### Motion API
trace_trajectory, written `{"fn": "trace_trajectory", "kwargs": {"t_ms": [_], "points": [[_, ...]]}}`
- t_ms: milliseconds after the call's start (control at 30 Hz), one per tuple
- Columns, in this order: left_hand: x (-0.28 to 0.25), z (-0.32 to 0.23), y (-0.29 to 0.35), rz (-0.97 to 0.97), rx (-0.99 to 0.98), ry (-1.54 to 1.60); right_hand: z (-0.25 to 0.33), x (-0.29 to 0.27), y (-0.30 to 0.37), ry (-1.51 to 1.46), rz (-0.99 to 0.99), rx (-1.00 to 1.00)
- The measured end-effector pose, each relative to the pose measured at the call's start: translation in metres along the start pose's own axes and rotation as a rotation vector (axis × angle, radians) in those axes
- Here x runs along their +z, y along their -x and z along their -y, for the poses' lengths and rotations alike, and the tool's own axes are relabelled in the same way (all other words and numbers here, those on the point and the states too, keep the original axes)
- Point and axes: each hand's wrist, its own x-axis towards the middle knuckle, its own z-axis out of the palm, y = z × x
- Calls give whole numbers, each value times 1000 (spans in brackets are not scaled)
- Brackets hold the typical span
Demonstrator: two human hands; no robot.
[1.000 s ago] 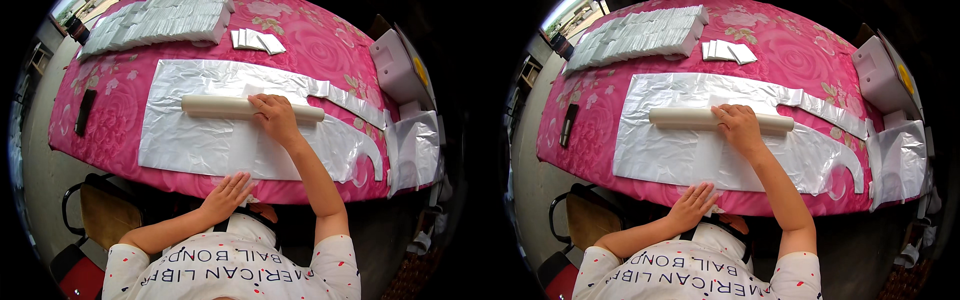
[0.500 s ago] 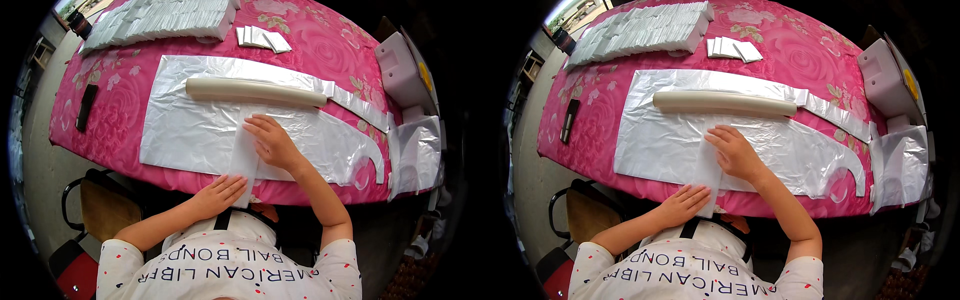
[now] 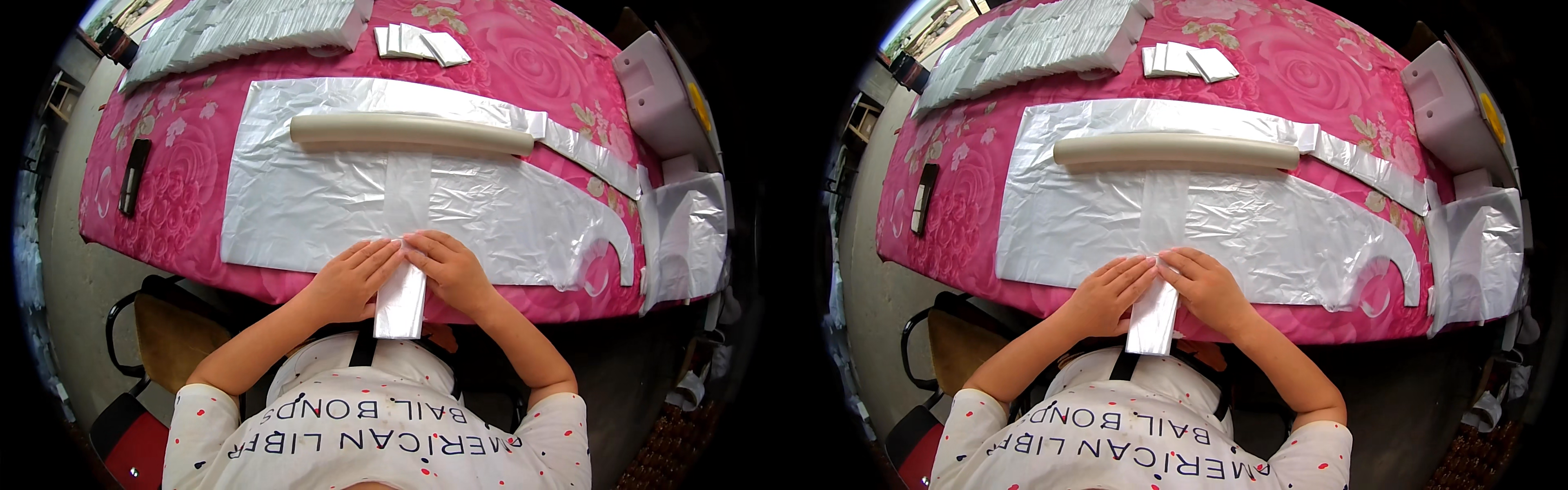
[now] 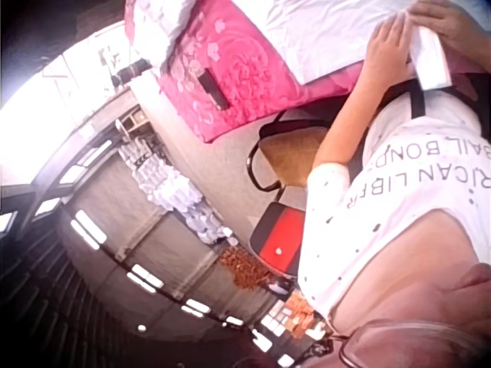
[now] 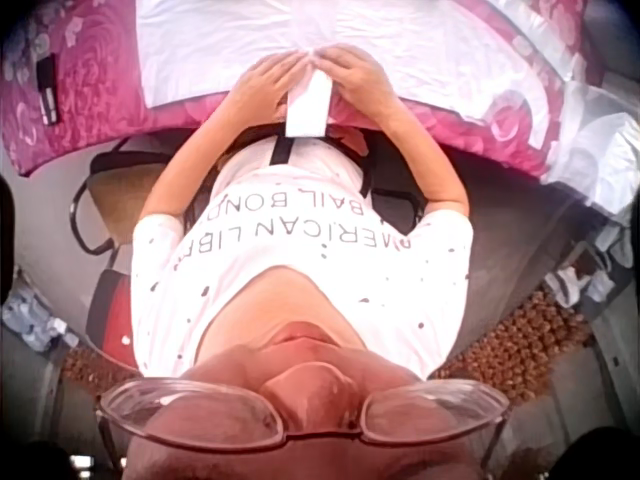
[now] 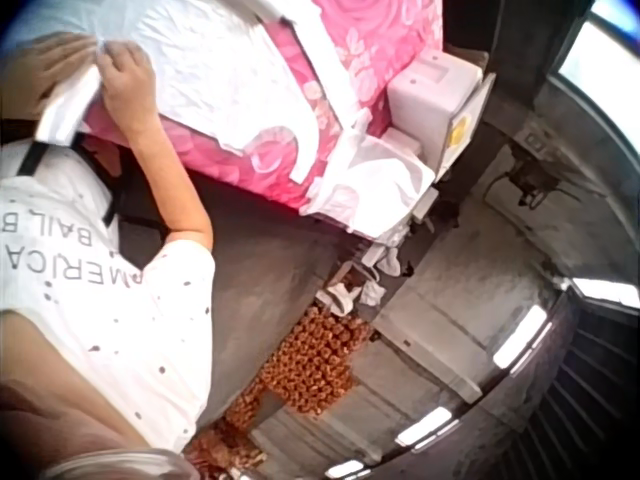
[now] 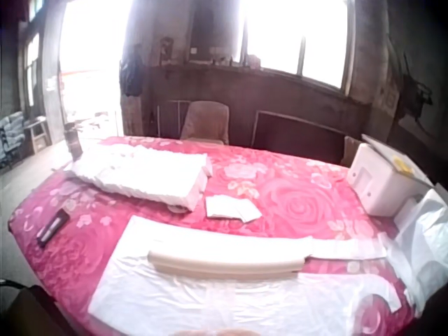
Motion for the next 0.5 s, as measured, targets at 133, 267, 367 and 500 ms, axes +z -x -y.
{"fn": "trace_trajectory", "kwargs": {"t_ms": [133, 267, 367, 500], "points": [[-1, 2, -8, -140, -57, 102, 0, -5, -5, -40, -34, 55], [1, 6, -15, -201, -247, 264, -3, -9, -14, -173, -63, 275], [-11, 6, -32, -90, -658, 655, -4, -11, -31, -338, -71, 636], [-2, 8, -31, -388, -341, 157, -12, -20, -52, -531, 108, 921]]}}
